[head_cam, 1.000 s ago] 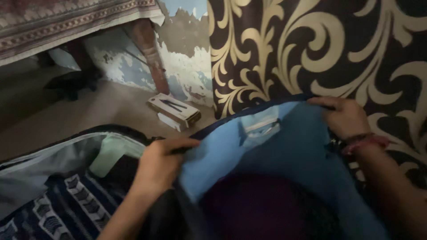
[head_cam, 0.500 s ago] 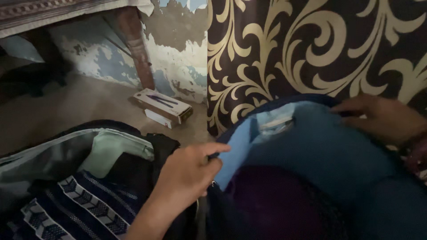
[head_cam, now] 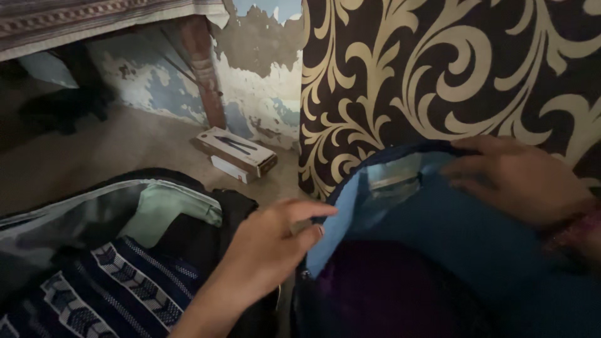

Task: The person sits on the floor and packs various folded clothes into a blue suitcase. They transfer items from a pile on the floor, including jeans, patterned shirts, and a purple garment, into the suitcase one by one.

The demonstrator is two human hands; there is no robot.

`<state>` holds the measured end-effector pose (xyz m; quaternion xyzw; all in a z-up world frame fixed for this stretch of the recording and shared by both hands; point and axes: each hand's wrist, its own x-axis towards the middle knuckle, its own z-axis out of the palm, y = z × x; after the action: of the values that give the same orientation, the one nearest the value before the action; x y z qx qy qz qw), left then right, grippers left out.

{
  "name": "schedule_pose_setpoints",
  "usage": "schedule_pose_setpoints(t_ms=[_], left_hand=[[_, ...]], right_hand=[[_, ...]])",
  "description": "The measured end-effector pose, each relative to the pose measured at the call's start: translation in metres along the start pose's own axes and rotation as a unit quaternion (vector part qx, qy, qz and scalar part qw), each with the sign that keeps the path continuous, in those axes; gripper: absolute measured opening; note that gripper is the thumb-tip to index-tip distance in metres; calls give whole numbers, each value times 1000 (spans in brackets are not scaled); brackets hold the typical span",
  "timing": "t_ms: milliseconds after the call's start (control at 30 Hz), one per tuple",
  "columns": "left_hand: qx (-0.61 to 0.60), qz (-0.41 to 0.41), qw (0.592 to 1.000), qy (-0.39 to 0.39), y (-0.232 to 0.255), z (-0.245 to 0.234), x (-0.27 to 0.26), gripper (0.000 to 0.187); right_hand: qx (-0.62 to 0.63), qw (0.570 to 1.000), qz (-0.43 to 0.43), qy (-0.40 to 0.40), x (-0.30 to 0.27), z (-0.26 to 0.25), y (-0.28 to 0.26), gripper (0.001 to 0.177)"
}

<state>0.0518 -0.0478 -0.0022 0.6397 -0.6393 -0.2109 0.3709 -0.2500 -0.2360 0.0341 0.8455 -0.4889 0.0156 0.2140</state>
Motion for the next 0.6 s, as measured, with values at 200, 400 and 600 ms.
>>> schedule_pose_setpoints(t_ms=[200,400,600], left_hand=[[-82,12,990,114,14,-12,-8,37],[-94,78,980,157,20,-47,-29,28],[-136,22,972,189,4,-81,-54,28]], right_hand=[[4,995,-76,65,-1,-23,-1,39],[63,983,-124,119,-19,-67,-34,42],[111,957,-223,147,-50,-97,-79,40]])
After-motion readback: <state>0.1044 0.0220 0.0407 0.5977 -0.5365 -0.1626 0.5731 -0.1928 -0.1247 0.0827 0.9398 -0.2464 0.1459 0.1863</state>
